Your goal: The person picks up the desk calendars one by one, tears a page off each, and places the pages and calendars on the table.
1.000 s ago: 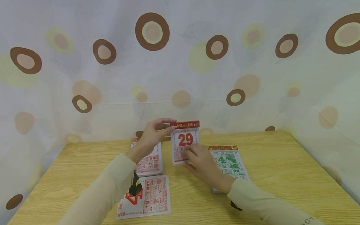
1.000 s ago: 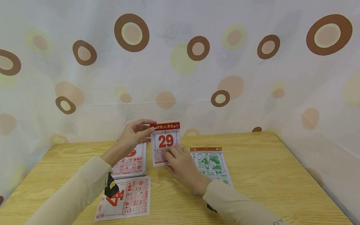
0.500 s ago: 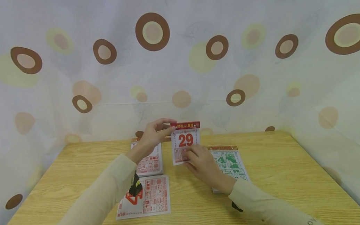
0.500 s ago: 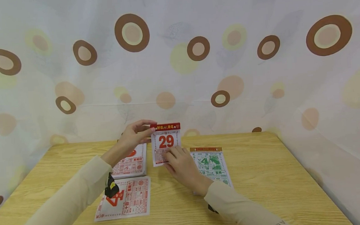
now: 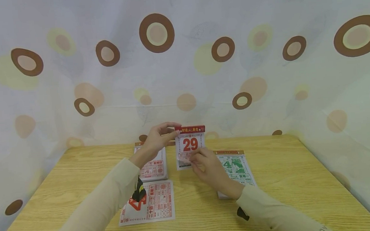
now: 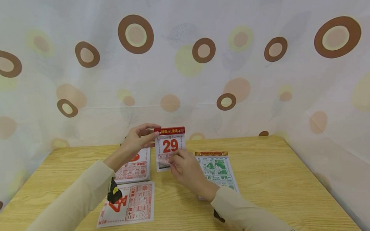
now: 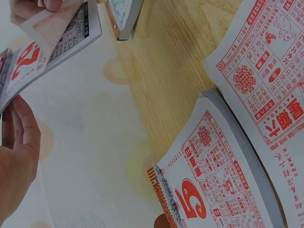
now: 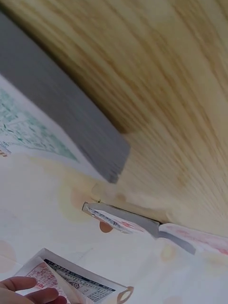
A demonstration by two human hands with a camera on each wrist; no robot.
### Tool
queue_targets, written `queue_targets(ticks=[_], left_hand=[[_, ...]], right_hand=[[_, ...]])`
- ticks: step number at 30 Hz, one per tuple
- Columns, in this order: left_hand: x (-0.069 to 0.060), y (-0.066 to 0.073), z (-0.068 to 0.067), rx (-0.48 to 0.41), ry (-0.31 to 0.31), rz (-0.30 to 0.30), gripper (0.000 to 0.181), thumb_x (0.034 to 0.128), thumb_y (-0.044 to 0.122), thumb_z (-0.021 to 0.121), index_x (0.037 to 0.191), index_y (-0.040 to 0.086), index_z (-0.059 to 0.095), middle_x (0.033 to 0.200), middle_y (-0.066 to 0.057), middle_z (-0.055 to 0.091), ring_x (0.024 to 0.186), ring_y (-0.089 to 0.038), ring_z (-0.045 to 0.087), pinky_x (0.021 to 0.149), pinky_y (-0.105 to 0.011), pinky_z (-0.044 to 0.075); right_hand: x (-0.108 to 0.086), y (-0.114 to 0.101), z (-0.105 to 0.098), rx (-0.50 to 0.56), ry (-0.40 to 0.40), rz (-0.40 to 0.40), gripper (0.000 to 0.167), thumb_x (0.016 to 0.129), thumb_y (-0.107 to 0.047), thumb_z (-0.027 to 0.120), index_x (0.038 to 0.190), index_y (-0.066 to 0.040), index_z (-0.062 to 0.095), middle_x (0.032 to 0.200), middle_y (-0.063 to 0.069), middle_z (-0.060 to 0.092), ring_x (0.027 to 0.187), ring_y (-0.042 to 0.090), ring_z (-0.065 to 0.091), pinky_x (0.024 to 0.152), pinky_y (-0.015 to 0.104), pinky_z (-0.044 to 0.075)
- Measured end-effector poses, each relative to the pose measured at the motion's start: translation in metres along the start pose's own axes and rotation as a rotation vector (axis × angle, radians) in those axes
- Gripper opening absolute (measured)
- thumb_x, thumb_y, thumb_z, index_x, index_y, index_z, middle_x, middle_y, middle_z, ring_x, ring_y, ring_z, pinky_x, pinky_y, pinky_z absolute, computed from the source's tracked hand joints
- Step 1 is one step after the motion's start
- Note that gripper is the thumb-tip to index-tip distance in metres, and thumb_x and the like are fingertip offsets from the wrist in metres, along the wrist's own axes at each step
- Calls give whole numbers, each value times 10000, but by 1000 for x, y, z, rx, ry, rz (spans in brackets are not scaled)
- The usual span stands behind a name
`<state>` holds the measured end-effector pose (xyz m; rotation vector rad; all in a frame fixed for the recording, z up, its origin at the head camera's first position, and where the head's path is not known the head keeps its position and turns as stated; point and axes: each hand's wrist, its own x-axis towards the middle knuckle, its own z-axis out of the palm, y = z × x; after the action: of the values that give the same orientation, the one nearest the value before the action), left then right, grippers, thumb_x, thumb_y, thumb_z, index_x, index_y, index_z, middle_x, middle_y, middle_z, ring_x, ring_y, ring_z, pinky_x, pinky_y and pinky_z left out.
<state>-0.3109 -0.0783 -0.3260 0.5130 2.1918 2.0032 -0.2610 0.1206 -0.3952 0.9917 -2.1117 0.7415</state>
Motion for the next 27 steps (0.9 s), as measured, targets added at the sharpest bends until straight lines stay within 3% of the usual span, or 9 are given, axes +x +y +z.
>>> queue_targets(ticks=[4, 7, 12, 19, 27], left_hand=[[0, 0, 0, 2, -1, 0, 318, 891, 164, 591, 1202, 104, 564, 1159, -139, 572, 982, -213, 613, 874, -385, 519], [-1, -1, -1, 5, 1, -1, 322, 891, 166, 591, 1206, 102, 563, 1164, -139, 574, 990, -219, 612, 852, -356, 530], [-1, -2, -1, -1, 0, -1, 326, 891, 173, 592, 1208, 101, 561, 1166, -135, 575, 1004, -220, 610, 855, -354, 529], [0, -2, -1, -22, -3, 1, 333, 898, 154, 581, 1221, 80, 548, 1181, -152, 570, 1004, -231, 613, 858, -363, 527], [0, -4, -2, -10, 15, -16, 303, 892, 170, 591, 1190, 116, 575, 1159, -123, 586, 996, -200, 606, 872, -354, 521]], right_hand=[[0, 0, -2, 84, 12, 78, 127, 737, 7, 680, 837, -30, 611, 903, 59, 574, 834, 153, 550, 689, 193, 523], [1, -4, -6, 130, 25, 136, 139, 754, 6, 669, 848, -54, 585, 896, 40, 570, 811, 129, 539, 669, 228, 521], [2, -4, -10, 164, 80, 173, 123, 791, -15, 651, 875, -75, 583, 882, 30, 596, 787, 117, 543, 664, 302, 498], [1, -3, -15, 192, 174, 227, 140, 772, 38, 641, 880, -43, 605, 803, 31, 637, 731, 114, 562, 643, 306, 481], [2, -3, -21, 226, 226, 286, 94, 802, 25, 638, 879, -19, 607, 767, 55, 649, 687, 112, 564, 627, 329, 500]])
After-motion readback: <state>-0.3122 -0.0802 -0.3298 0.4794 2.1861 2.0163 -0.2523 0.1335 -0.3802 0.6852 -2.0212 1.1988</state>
